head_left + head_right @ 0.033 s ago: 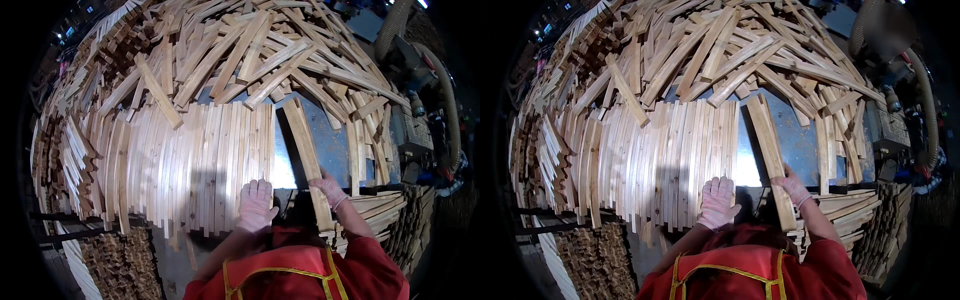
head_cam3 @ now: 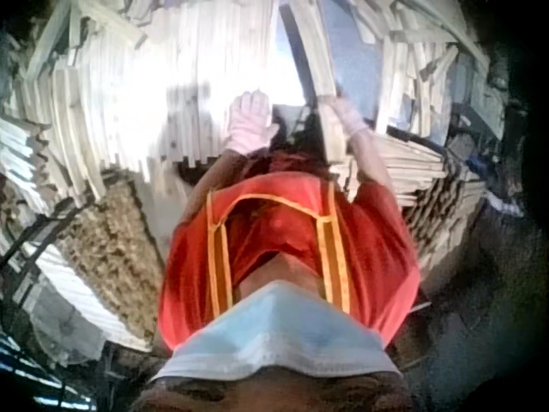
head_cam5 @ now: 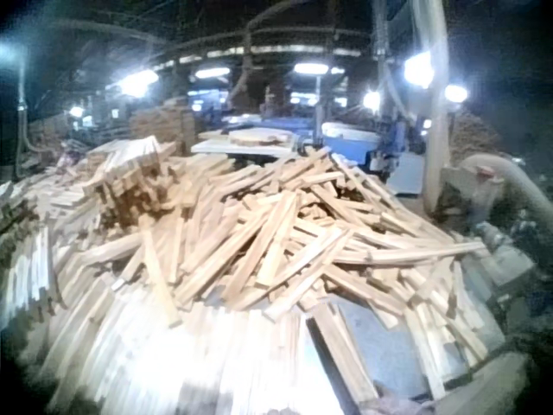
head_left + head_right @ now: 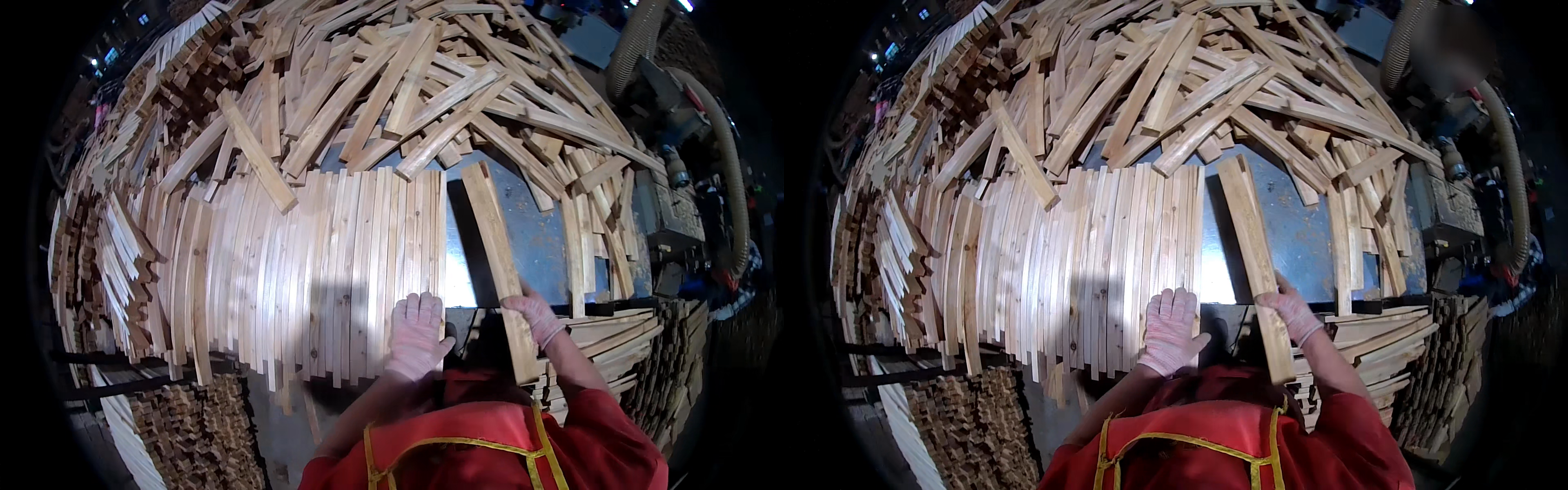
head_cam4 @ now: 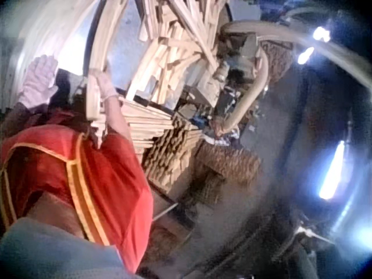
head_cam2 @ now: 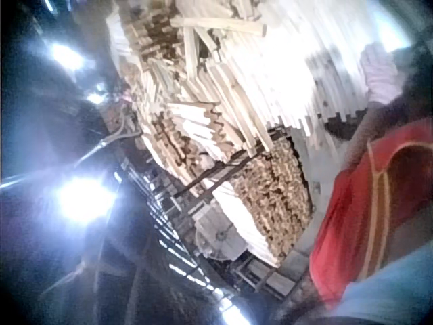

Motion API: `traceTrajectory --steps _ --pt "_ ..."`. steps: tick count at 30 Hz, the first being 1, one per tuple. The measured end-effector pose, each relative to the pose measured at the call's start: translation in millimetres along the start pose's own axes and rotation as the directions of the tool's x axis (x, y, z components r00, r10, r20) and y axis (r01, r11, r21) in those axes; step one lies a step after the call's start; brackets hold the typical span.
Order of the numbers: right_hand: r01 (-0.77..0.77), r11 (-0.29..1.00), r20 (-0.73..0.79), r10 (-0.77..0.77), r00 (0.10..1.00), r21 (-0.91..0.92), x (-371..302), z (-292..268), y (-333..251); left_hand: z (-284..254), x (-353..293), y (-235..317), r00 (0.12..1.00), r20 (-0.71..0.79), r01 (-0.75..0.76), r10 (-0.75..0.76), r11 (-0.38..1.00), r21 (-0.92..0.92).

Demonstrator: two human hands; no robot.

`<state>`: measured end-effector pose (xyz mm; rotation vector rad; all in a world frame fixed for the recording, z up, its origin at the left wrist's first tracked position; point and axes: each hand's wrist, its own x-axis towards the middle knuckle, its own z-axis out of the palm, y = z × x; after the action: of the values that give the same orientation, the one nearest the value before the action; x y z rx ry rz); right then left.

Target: The person gathers and stacks light-colored wooden planks in a workshop environment. They repeatedly pick up planks from a large pile, align them, and place them into a neat stack on a metal table. The person occasionally moves the entire stack to a different location on the table to continue the process.

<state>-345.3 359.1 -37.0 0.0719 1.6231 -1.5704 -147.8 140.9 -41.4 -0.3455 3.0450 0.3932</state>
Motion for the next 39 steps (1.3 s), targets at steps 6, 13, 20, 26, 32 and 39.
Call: traceTrajectory --steps 6,13,20,26,32,39 --pt "0.17 0.855 -0.197 -0.082 0.977 0.491 -25.9 64.3 70.1 -6.1 -13.0 32.6 0.968 0.226 0.251 -0.107 0.414 -0.875" --pt "0.025 0.944 -0.115 0.014 0.993 0.329 -48.4 75.5 59.7 26.0 -8.1 9.4 0.837 0.547 0.539 -0.006 -0.156 -0.828" --pt "0.129 0.991 -0.331 -0.115 0.937 0.021 -89.2 44.5 59.1 0.3 20.7 51.3 0.952 0.131 0.303 -0.276 0.902 -0.308" --pt "0.257 0.964 -0.505 -0.188 0.842 0.07 -136.8 -30.9 74.7 78.7 44.3 41.7 0.866 -0.498 0.134 -0.046 0.981 0.142" --pt "0.209 0.965 -0.931 -0.218 0.294 -0.16 -215.1 -170.6 112.8 38.9 45.9 20.3 0.999 -0.014 0.033 -0.032 0.999 0.027" --pt "0.24 0.968 -0.983 0.112 -0.143 0.076 -219.3 -337.1 252.7 56.2 51.7 19.9 0.999 -0.008 0.033 -0.032 0.972 0.232"
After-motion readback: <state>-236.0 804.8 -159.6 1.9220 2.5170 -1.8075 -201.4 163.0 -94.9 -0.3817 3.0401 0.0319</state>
